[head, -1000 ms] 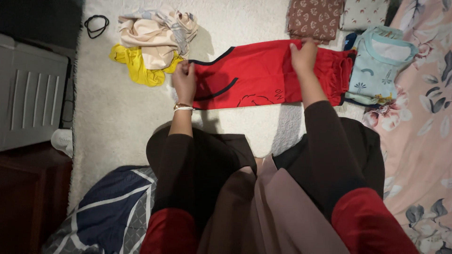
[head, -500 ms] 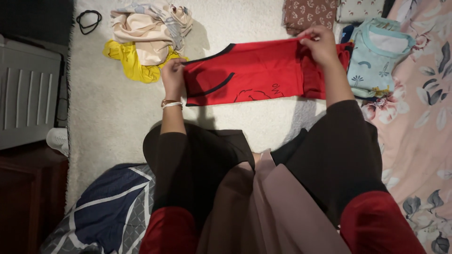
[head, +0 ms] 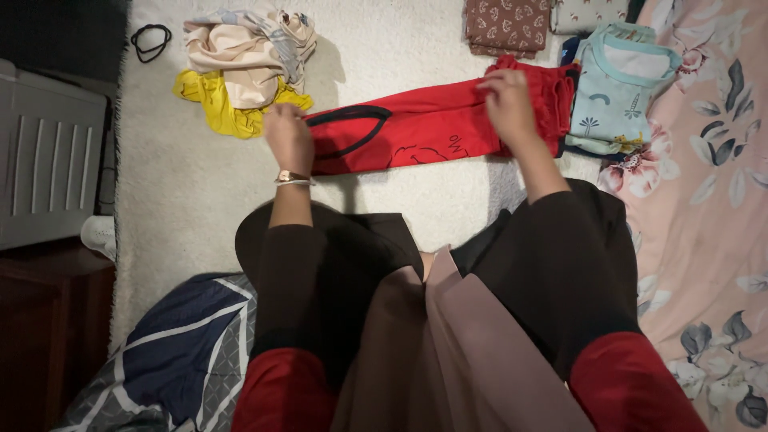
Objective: Fold various pieces of children's and adult's clothing on a soft surface.
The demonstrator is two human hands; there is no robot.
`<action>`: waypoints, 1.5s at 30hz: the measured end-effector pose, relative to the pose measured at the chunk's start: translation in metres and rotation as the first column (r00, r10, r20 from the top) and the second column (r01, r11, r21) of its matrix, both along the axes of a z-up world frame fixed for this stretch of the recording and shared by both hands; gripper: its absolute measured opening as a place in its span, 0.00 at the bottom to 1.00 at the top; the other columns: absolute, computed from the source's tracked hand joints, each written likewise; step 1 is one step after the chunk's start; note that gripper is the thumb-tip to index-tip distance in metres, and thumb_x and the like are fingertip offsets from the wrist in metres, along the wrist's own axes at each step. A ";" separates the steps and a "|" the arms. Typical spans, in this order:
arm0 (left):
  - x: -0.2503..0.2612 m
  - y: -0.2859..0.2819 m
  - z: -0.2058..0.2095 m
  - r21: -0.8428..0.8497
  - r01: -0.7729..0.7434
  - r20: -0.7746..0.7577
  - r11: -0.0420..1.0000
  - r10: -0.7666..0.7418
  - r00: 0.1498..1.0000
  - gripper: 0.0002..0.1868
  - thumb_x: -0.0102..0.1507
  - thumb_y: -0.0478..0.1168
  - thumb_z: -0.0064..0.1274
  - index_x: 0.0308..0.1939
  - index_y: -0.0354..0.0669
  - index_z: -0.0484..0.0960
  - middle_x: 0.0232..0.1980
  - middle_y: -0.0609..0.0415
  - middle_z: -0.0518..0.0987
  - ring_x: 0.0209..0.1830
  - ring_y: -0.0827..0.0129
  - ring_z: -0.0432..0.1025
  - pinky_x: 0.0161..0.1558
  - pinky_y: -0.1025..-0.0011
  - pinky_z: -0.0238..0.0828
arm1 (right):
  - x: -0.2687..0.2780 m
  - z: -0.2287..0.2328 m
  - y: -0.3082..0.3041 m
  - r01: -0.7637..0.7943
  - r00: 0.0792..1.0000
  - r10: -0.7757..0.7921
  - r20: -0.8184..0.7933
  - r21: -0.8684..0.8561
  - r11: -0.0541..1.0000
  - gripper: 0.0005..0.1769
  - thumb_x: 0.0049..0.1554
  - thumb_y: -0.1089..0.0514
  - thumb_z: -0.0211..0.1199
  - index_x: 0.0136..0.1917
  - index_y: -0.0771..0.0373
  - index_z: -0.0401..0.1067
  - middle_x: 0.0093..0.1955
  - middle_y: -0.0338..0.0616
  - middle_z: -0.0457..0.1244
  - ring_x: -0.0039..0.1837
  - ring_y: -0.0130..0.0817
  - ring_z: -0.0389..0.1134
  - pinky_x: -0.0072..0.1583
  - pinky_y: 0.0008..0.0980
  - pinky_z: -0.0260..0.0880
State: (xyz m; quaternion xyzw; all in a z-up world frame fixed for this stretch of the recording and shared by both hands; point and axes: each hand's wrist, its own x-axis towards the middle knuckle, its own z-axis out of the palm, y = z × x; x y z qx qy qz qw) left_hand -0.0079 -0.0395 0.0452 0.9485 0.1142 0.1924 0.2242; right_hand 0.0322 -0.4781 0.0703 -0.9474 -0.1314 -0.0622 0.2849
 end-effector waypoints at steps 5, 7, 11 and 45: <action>-0.007 -0.056 0.036 -0.072 0.525 0.202 0.848 -0.503 0.840 0.09 0.61 0.29 0.54 0.45 0.41 0.80 0.47 0.48 0.79 0.52 0.52 0.73 0.57 0.57 0.70 | -0.012 -0.003 0.055 -0.114 0.992 0.118 -0.044 0.076 0.991 0.09 0.60 0.68 0.62 0.54 0.64 0.77 0.59 0.48 0.65 0.65 0.49 0.63 0.69 0.42 0.63; -0.005 -0.078 0.037 -0.020 0.556 0.159 0.831 -0.547 0.822 0.11 0.60 0.31 0.56 0.47 0.42 0.81 0.49 0.48 0.80 0.53 0.54 0.73 0.57 0.58 0.69 | -0.021 0.001 0.074 -0.144 0.989 0.146 -0.026 0.048 0.988 0.10 0.59 0.66 0.63 0.55 0.65 0.76 0.58 0.50 0.65 0.64 0.50 0.63 0.68 0.43 0.63; 0.002 -0.115 0.031 0.097 0.612 0.071 0.785 -0.619 0.782 0.17 0.57 0.34 0.56 0.50 0.40 0.81 0.51 0.47 0.80 0.53 0.55 0.72 0.53 0.58 0.66 | -0.032 0.003 0.104 -0.208 0.973 0.213 0.090 -0.054 0.977 0.14 0.59 0.64 0.63 0.59 0.66 0.74 0.58 0.52 0.65 0.62 0.50 0.63 0.67 0.45 0.62; -0.018 -0.100 -0.045 0.160 0.185 -0.386 0.970 -0.111 0.916 0.34 0.73 0.57 0.33 0.81 0.53 0.51 0.84 0.56 0.49 0.84 0.61 0.44 0.78 0.45 0.30 | -0.044 -0.046 0.057 0.146 0.971 -0.182 -0.156 -0.220 0.965 0.35 0.71 0.45 0.44 0.83 0.65 0.44 0.86 0.52 0.42 0.86 0.43 0.39 0.82 0.45 0.35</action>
